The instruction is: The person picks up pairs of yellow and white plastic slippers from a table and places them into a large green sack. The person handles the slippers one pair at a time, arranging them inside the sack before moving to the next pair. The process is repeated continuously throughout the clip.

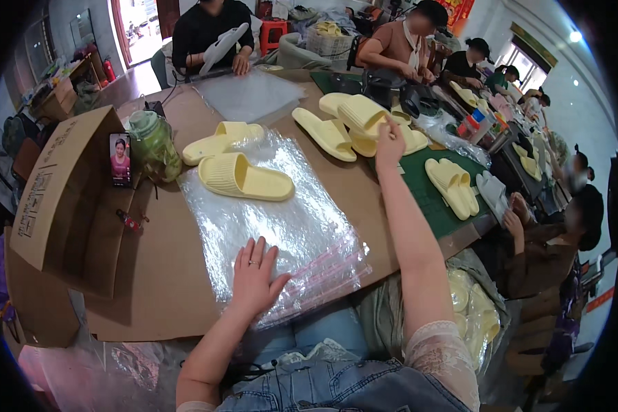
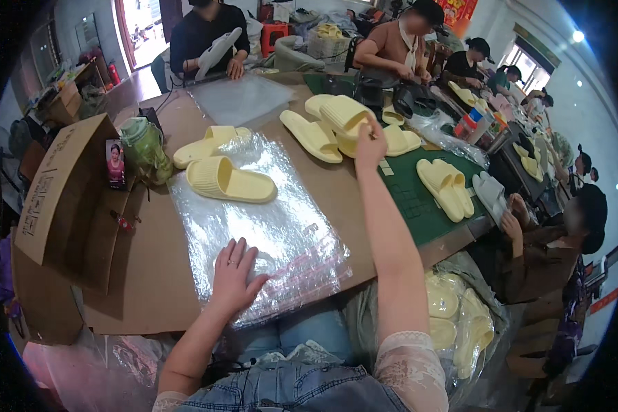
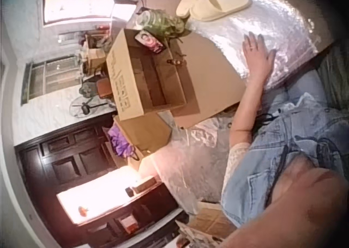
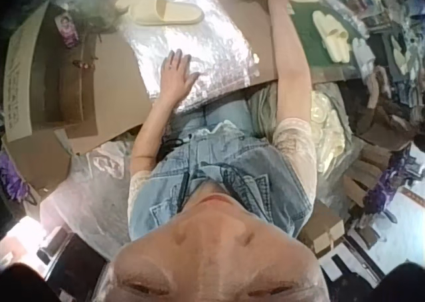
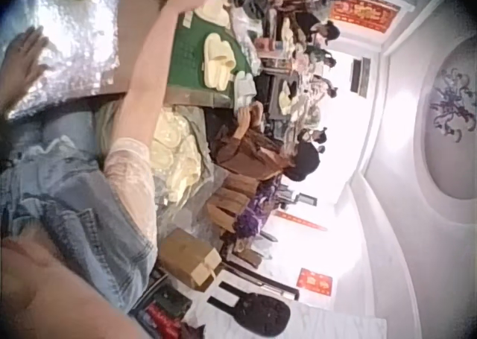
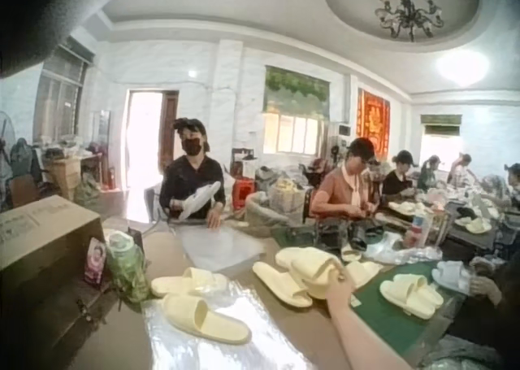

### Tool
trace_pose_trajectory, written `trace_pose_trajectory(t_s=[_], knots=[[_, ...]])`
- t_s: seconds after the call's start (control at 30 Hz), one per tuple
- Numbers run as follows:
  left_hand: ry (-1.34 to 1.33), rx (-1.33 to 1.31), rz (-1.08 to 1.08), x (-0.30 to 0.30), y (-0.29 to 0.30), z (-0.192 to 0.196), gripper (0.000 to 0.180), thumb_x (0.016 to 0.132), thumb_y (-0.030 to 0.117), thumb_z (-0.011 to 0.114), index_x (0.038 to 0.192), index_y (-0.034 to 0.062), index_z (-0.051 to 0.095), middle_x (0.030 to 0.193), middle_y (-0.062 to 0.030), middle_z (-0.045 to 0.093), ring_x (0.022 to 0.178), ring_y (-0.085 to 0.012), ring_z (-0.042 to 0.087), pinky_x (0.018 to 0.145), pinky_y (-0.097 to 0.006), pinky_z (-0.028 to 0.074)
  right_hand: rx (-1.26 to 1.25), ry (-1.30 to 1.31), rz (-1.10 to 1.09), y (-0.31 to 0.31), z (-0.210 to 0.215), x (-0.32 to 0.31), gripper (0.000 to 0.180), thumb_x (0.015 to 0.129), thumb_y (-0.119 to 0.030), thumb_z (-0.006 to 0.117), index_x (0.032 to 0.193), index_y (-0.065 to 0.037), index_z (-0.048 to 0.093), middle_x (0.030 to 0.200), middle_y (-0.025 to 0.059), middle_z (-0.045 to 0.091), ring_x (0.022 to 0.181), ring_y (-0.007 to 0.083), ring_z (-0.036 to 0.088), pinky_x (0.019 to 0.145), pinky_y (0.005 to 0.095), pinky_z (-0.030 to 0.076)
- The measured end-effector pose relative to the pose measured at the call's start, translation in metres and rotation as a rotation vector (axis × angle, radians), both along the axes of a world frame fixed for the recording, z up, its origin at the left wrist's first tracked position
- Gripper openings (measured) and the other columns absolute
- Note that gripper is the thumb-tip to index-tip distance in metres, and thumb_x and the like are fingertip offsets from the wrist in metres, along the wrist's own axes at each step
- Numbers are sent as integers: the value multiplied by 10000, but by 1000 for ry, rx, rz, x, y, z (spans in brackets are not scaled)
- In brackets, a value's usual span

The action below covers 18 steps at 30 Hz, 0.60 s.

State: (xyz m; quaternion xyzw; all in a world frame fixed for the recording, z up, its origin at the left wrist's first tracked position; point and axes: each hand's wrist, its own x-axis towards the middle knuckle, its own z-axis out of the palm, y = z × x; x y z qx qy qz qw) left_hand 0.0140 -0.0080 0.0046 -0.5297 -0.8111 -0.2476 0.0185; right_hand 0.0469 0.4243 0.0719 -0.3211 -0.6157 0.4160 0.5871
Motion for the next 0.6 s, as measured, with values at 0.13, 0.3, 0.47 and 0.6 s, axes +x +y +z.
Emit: trace_pose_trajectory(t_s=[0.13,0.3,0.47,0.6], knots=[[23,41,-5,0,3,-5,634,827,457,634,1312,65,519,1440,-223,398,1351,-422,311,1110,-535,228,147,174,44,25,31,51,248,922,-63,540,1141,0,638,1045,60,633,915,119,574,821,248,458],[40,40,21,-1,-2,-6,618,831,450,631,1302,64,529,1438,-220,402,1350,-421,313,1109,-522,238,-266,411,398,-6,91,91,278,925,-31,516,1190,-13,596,1117,88,633,1001,190,616,882,288,494],[40,44,8,0,2,-7,616,836,450,621,1299,55,529,1441,-219,395,1351,-415,316,1107,-517,240,-337,87,536,8,77,114,290,922,-66,551,1209,-29,581,1121,71,641,997,160,631,840,281,522],[47,53,-2,2,4,-5,611,835,436,624,1297,48,530,1436,-215,402,1347,-411,323,1103,-515,245,-388,17,632,2,51,120,256,917,-84,569,1160,-33,632,1085,52,660,992,150,626,872,278,502]])
